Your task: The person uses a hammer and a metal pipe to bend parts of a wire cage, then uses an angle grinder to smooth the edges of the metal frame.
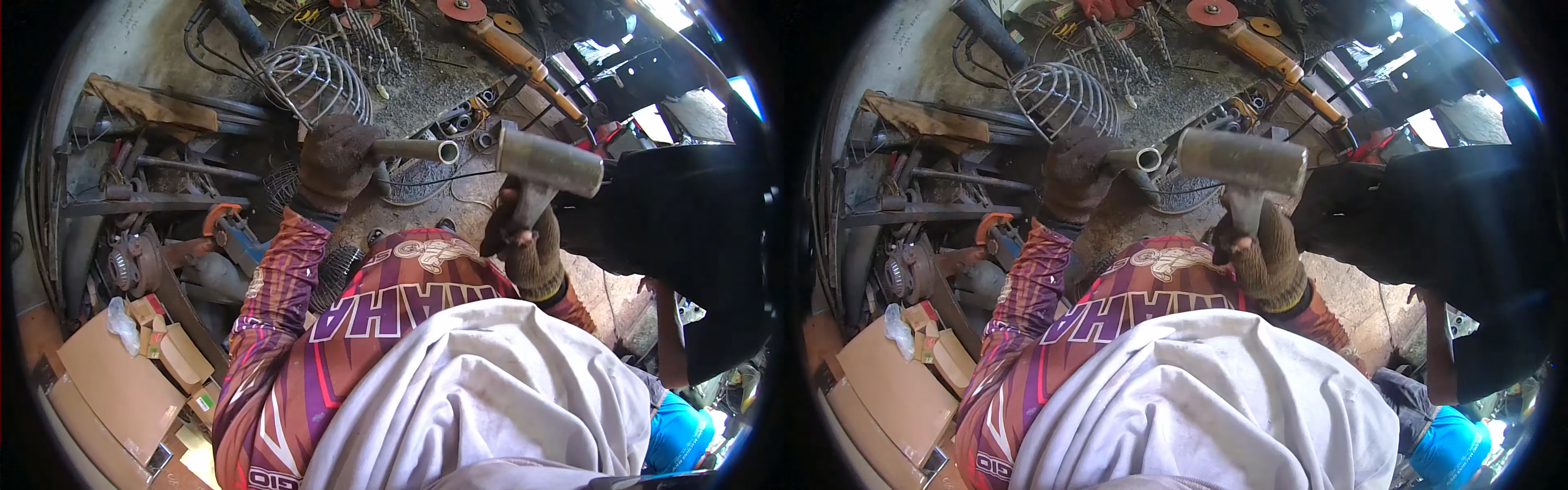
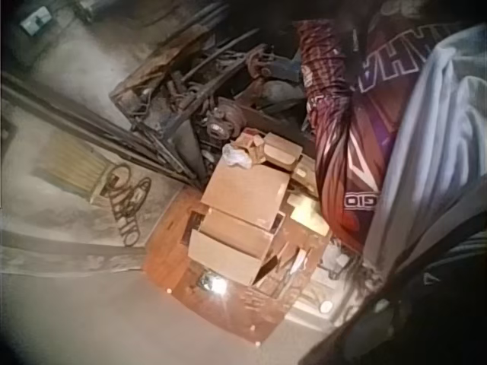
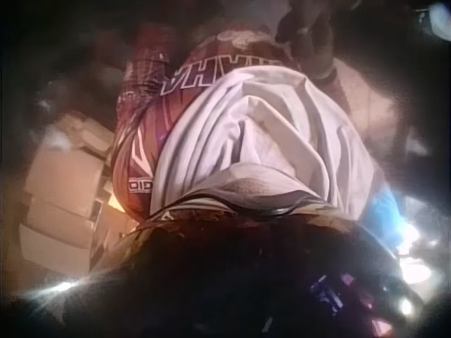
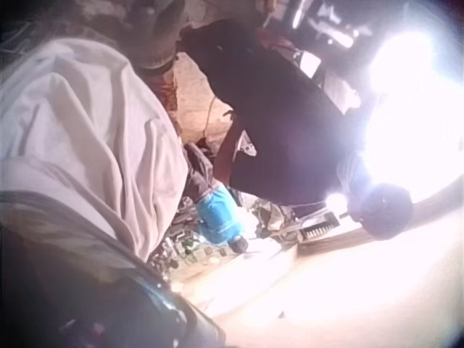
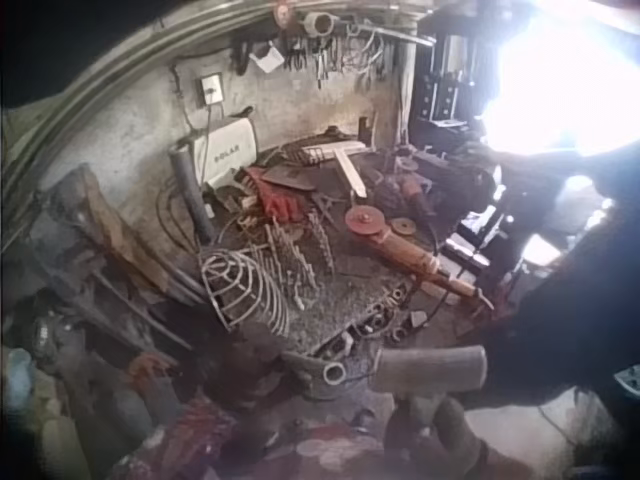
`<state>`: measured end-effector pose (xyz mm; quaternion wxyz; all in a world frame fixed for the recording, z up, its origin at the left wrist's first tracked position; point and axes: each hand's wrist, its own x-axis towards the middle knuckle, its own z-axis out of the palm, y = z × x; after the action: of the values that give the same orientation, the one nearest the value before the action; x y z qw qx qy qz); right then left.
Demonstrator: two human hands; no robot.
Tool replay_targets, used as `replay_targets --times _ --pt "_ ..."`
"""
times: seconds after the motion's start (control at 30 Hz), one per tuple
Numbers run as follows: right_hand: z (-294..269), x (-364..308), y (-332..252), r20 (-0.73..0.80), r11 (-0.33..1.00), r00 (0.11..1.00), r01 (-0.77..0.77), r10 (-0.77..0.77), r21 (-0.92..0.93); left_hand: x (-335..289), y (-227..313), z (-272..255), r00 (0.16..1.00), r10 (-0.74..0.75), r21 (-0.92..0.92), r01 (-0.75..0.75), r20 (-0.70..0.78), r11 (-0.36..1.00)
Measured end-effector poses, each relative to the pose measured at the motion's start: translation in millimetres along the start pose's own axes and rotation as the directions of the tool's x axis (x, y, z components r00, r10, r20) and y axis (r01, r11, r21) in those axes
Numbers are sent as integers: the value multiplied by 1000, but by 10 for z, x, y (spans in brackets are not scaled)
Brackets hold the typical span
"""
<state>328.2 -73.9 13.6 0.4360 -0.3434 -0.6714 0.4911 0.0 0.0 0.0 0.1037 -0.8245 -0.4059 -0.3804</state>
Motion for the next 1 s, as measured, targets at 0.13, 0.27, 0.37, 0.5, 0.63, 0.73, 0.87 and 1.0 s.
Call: replay_targets --times 0.13,0.27,0.37,0.5,0.63,0.73,0.87,1.0 --pt "102 -135 -295 -31 986 996 -92 89 -135 -45 -12 -40 999 32 39 -33 41 999" --pt "136 -82 -488 -91 958 978 -204 189 -200 -57 56 -115 996 -50 -8 51 67 999" --pt "120 -112 -536 -194 995 977 -98 92 -18 -29 74 -119 998 -29 13 28 64 1000" --pt "153 -202 -457 -229 998 972 60 -50 37 -83 20 -63 999 -22 -22 22 38 1000" --pt "129 -145 -458 -92 954 984 -170 152 -247 -112 -38 -46 1000 -7 32 6 7 999" --pt "99 -90 -524 -199 992 978 -87 69 -87 -56 -19 -51 996 -50 36 47 79 998" --pt "20 -12 -712 -305 999 951 49 -45 6 -54 -13 -49 995 -51 -21 53 82 998" --pt "134 -102 -639 -336 997 942 47 -26 53 -36 -19 -60 998 -24 -34 26 66 999"
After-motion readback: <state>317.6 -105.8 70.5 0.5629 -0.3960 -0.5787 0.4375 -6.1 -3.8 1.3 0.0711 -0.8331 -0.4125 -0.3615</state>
